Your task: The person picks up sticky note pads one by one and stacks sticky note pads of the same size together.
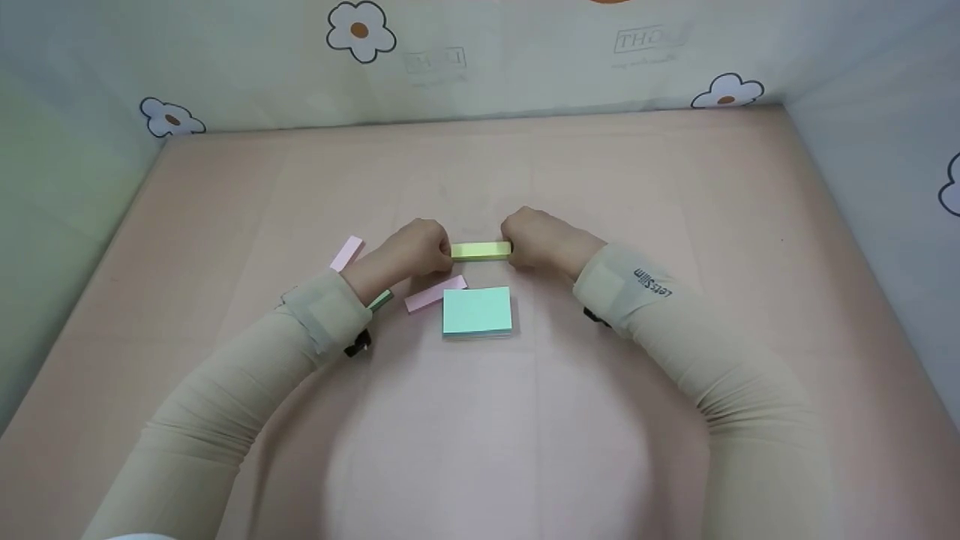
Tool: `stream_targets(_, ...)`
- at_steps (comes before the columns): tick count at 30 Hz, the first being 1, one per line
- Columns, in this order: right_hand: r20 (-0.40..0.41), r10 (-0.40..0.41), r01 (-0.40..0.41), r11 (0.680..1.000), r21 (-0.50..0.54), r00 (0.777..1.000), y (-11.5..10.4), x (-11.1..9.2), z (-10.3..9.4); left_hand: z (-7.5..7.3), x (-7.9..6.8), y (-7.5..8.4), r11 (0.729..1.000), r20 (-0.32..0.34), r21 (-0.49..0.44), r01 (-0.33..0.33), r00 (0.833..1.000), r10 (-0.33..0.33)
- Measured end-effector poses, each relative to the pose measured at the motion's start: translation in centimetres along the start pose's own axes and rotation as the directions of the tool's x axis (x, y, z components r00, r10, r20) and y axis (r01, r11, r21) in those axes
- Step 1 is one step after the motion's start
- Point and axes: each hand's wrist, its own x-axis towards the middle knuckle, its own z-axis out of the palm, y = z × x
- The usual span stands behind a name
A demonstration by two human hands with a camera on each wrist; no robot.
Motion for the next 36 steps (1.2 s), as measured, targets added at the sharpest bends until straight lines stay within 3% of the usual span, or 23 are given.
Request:
stream_targets(7,0.029,0.042,-0.043,0.999,0.025,0.999,0.0,0.1,-0.2,0.0,0.1,-0.1,1.0,0.004,-0.018,0.01,1.0,-0.01)
stream_targets(20,-0.001,0.027,-0.027,0.999,0.019,1.0,-0.1,0.3,-0.1,-0.2,-0.1,-0.2,0.998,0.003,-0.062,0.024,1.0,-0.024)
stream_targets(27,0.022,0.027,-0.028,0.999,0.029,0.999,-0.1,0.0,-0.5,-0.1,-0.1,-0.2,1.0,-0.025,0.004,-0.01,1.0,0.01)
stream_targets(30,0.014,0.045,-0.045,0.999,0.03,0.999,-0.3,-0.3,-0.8,-0.1,-0.1,-0.3,1.0,-0.023,-0.011,-0.009,1.0,0.009)
stream_targets(33,-0.047,0.001,-0.002,1.0,-0.019,0.999,-0.8,-0.6,-1.2,0.0,-0.1,-0.3,1.0,-0.015,-0.019,-0.012,1.0,0.011)
stream_targets(36,-0.093,-0.142,0.136,0.988,-0.068,0.985,-1.5,-0.8,-1.3,-0.1,-0.1,-0.4,1.0,-0.008,-0.018,-0.015,1.0,0.014)
